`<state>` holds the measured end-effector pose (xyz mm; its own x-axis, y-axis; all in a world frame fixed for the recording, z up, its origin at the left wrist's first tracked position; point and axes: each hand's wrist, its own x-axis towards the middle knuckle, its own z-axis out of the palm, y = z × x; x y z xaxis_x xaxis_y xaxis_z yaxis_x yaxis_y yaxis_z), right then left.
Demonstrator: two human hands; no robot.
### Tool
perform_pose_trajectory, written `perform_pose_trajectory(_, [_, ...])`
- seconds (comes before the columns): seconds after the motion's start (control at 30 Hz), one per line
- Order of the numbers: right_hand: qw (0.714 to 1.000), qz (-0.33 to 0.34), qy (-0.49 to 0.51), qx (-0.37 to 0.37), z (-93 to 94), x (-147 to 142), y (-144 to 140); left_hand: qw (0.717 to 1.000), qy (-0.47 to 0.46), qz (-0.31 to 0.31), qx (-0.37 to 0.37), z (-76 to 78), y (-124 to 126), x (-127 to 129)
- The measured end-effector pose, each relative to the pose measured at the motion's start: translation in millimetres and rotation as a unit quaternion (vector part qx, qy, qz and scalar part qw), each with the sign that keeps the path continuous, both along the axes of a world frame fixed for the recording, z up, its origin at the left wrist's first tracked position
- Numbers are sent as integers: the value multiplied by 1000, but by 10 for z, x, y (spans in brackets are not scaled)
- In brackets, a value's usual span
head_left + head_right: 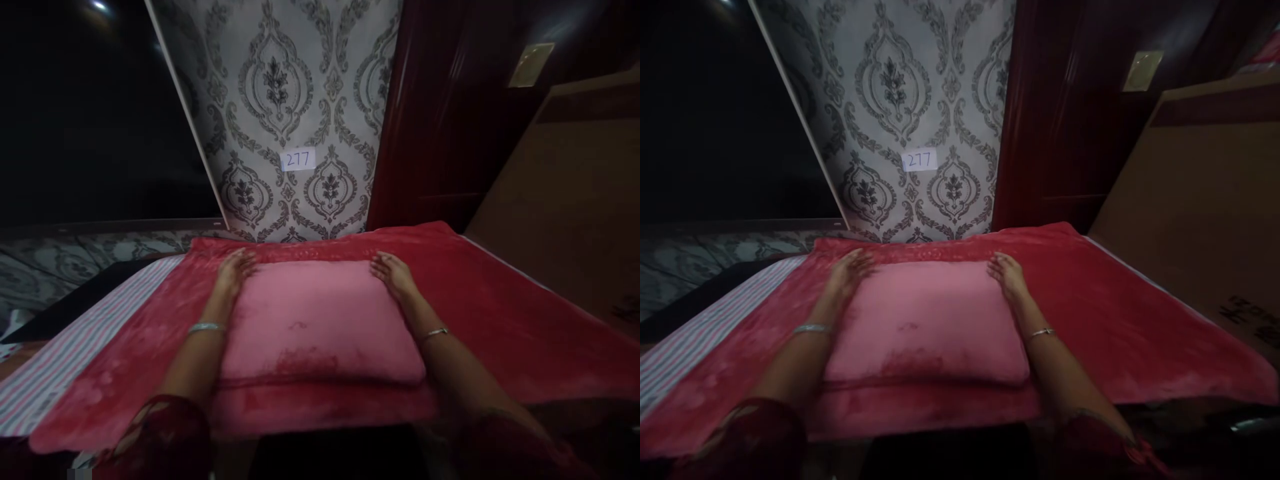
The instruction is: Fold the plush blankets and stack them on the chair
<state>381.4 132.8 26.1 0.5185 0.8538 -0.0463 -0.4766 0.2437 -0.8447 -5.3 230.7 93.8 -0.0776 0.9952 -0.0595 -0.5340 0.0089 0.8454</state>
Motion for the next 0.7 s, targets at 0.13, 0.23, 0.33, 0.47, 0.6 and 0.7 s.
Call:
perform_pose_trajectory(0.13, [993,-20,-79,-82,-208,182,-654,976,200,-9,-87,-124,-330,-483])
perform_pose_trajectory(0.23, [979,42,-137,-147,-334,186,-1013,945,274,-73,-166,-263,-564,-676])
perform_pose_trajectory(0.33, [971,111,-167,-130,-389,128,-1173,950,256,-56,-169,-358,-775,-684])
perform_pose_trajectory(0.47, [973,72,-179,-124,-350,37,-1171,960,254,-10,-116,-400,-975,-587])
perform_pose_trajectory(0.6, [976,101,-134,-137,-280,-70,-1163,959,264,-8,-104,-409,-1001,-553])
perform_pose_trajectory(0.7, [976,129,-115,-129,-282,-164,-1218,953,263,-24,-146,-409,-950,-563])
